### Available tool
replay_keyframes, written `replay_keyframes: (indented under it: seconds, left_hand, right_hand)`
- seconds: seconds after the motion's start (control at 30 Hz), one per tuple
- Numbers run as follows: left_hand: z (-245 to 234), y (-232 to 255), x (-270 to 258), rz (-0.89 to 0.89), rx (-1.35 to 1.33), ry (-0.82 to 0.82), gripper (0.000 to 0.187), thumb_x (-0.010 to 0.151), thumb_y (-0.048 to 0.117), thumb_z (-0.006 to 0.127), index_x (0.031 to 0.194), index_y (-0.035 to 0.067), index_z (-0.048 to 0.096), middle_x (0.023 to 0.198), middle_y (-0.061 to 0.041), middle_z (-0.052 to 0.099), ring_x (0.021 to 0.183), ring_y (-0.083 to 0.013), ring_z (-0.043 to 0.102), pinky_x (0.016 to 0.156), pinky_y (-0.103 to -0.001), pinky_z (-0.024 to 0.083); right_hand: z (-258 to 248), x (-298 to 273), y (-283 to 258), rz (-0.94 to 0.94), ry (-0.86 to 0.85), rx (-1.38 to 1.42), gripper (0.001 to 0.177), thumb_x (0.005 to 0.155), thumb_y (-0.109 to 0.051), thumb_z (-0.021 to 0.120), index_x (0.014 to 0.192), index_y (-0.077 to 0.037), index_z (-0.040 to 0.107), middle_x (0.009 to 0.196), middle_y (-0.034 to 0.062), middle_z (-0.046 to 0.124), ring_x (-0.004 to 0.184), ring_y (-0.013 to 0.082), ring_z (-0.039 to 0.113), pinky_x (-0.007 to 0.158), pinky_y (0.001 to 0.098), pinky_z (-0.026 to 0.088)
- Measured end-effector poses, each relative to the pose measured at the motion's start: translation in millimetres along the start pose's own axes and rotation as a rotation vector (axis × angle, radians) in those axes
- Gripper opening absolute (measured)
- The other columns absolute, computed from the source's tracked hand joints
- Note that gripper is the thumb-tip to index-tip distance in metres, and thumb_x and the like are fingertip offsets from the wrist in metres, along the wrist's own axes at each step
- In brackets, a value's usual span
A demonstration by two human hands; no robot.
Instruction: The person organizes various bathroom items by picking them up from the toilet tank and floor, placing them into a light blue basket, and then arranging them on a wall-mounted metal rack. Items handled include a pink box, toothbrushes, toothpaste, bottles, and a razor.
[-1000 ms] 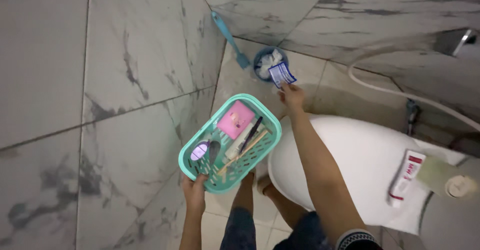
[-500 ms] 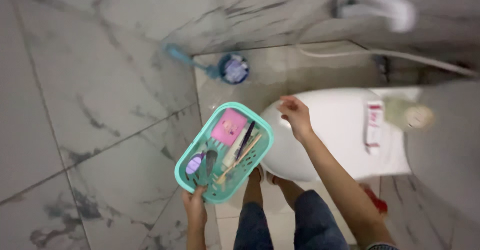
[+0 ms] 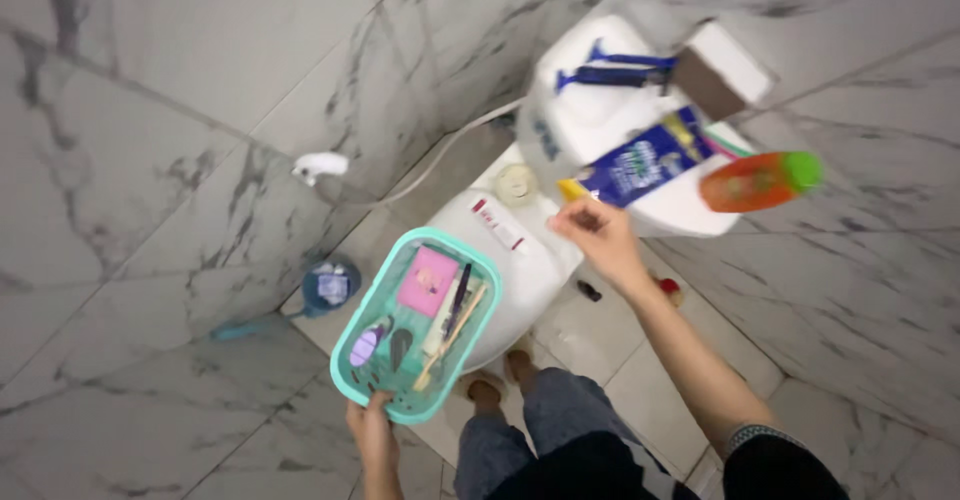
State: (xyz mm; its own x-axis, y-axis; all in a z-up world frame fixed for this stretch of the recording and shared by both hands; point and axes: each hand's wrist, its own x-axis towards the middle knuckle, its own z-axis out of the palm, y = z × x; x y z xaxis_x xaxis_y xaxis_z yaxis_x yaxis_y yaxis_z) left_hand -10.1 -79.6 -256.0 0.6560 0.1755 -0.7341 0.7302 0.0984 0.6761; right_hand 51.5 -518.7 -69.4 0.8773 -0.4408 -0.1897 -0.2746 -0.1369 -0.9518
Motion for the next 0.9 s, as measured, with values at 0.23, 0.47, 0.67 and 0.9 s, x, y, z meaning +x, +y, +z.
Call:
replay_keyframes:
  seconds: [0.23,0.47,0.67,0.9]
  left_hand:
    - [100,90,-39,0.019,0.053,-0.127,0.051,0.074,0.001,0.057,0.125,0.005,0.057,0.093,-0.004,0.066,0.069,-0.015,0.065,0.05,-0.031,0.054]
    - [140,121,-53,0.013,0.11,-0.156,0.046,0.076,0.002,0.059,0.122,0.001,0.059,0.093,-0.01,0.067,0.067,-0.0175,0.065,0.051,-0.032,0.054]
    - [150,129,-45,0.019,0.114,-0.192,0.036,0.076,0.005,0.061,0.112,0.003,0.063,0.085,-0.006,0.068,0.064,-0.017,0.062,0.049,-0.03,0.048]
    - [147,136,-45,0.036,0.174,-0.2,0.028,0.077,0.007,0.063,0.105,0.002,0.066,0.081,-0.004,0.065,0.064,-0.0151,0.059,0.049,-0.031,0.043]
  right_hand:
    - [-124,76,-59,-0.346,0.289,-0.569,0.018,0.099,-0.016,0.072,0.11,-0.003,0.077,0.096,0.0119,0.074,0.084,0.0228,0.067,0.077,0.0331,0.051]
    - [-124,193,-25,-0.565,0.202,-1.083,0.023,0.075,-0.008,0.074,0.097,-0.011,0.081,0.096,0.0088,0.074,0.094,0.0338,0.059,0.086,0.0436,0.051]
    - [-111,232,41,-0.569,0.178,-1.368,0.014,0.075,-0.007,0.07,0.082,-0.013,0.079,0.088,0.009,0.072,0.094,0.0326,0.061,0.075,0.0462,0.05]
    - [-115,243,41,-0.619,0.078,-1.394,0.01,0.081,-0.009,0.068,0.085,-0.01,0.078,0.094,0.0129,0.071,0.091,0.0323,0.065,0.08,0.0469,0.052]
